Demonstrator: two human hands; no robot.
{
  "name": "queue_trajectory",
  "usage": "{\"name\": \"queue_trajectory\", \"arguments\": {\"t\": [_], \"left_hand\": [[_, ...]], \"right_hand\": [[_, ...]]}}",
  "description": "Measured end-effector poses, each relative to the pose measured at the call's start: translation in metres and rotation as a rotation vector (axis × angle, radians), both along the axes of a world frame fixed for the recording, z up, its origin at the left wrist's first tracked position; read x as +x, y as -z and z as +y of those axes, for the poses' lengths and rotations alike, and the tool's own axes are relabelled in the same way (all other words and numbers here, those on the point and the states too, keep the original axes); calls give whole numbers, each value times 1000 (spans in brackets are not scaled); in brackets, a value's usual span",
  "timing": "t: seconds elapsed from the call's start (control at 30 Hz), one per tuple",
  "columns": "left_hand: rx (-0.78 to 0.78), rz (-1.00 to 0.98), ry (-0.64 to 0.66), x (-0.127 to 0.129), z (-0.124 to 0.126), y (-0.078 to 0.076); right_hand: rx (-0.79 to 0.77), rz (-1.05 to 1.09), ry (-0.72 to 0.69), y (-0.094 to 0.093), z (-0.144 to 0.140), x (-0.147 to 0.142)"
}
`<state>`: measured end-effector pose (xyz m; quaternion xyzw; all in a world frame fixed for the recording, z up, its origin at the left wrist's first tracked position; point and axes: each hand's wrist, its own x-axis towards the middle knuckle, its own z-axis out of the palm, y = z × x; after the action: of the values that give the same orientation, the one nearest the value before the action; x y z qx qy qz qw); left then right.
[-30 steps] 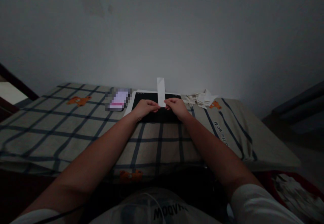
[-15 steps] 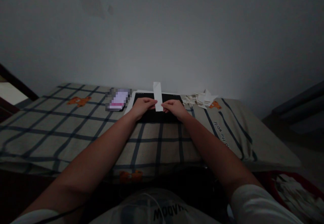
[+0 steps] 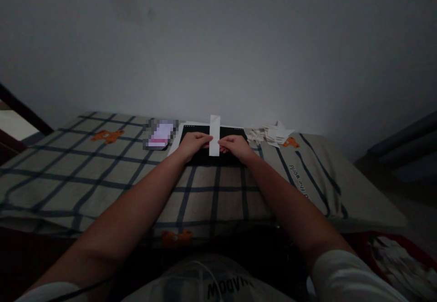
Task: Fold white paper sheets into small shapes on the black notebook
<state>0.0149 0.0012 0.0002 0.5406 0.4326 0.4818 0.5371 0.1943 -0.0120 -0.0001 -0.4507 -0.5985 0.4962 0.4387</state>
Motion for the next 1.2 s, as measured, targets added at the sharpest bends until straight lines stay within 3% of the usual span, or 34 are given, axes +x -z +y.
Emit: {"name": "queue_trajectory", "arguments": {"t": [0.23, 0.53, 0.77, 1.2], "left_hand": [[-25, -7, 55, -1, -1, 0], [-10, -24, -16, 0, -1, -2], [-23, -27, 46, 0, 1, 2], [-60, -68, 25, 2, 0, 2]], "right_hand": [[5, 50, 24, 0, 0, 0], [4, 12, -24, 3, 2, 0], [13, 46, -16, 3, 3, 2], [8, 10, -6, 1, 1, 1]]}}
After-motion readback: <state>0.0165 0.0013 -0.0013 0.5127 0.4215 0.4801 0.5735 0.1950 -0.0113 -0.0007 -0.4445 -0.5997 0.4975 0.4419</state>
